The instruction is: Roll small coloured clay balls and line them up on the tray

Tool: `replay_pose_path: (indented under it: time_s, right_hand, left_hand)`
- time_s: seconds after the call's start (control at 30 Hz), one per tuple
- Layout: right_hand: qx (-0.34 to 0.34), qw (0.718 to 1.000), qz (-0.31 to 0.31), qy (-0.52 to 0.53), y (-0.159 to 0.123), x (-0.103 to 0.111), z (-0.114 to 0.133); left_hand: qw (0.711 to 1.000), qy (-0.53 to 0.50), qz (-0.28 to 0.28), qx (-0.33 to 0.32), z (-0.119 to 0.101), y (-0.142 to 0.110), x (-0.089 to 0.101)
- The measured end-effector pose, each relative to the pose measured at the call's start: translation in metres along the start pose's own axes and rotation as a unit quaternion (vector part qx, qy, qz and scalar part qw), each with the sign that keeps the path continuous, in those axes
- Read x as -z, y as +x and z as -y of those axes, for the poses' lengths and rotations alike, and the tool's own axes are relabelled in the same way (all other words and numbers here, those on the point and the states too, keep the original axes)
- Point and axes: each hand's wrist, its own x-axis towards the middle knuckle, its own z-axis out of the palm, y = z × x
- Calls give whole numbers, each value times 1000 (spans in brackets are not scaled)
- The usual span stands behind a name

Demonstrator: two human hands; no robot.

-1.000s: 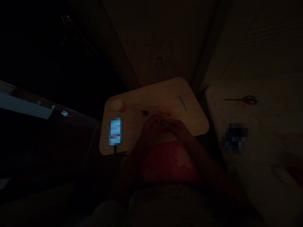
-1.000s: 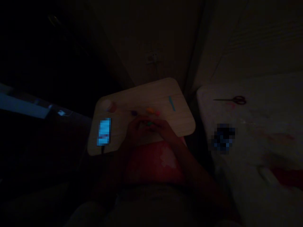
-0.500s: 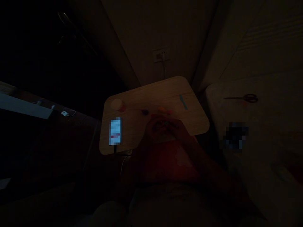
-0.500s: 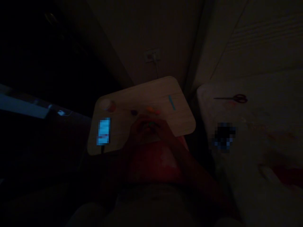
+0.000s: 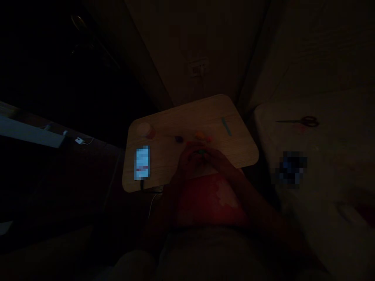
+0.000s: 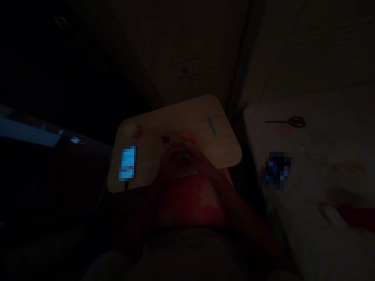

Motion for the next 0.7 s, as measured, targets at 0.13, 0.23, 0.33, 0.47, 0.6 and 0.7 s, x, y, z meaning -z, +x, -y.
replay_pose_path:
  time_s: [0.13,0.23,0.33,0.47,0.6,0.7]
  right_hand:
    - [-1,1000,-12,-1,1,2,2]
    - [-6,1000,-16,13,1,2,3]
    - [-1,1000,-23,9,1,1,3]
    - [-3,999,-46,-7,0,0,5]
    - [0,998,-60,-19,0,-2,7]
    - [-8,998,-63,-14,0,-4,7]
  left_hand:
    - [1000,5,-6,-2,0,0,0]
    - [1000,6,-10,-8,1,-1,0]
    - [1000,13,-4,-8,2,-1,0]
    - [1000,-4,-14,-1,1,-1,-2]
    - [1000,11,0,-5,-1,-1,-1]
    - [1000,25,11,-15,0,0,-1]
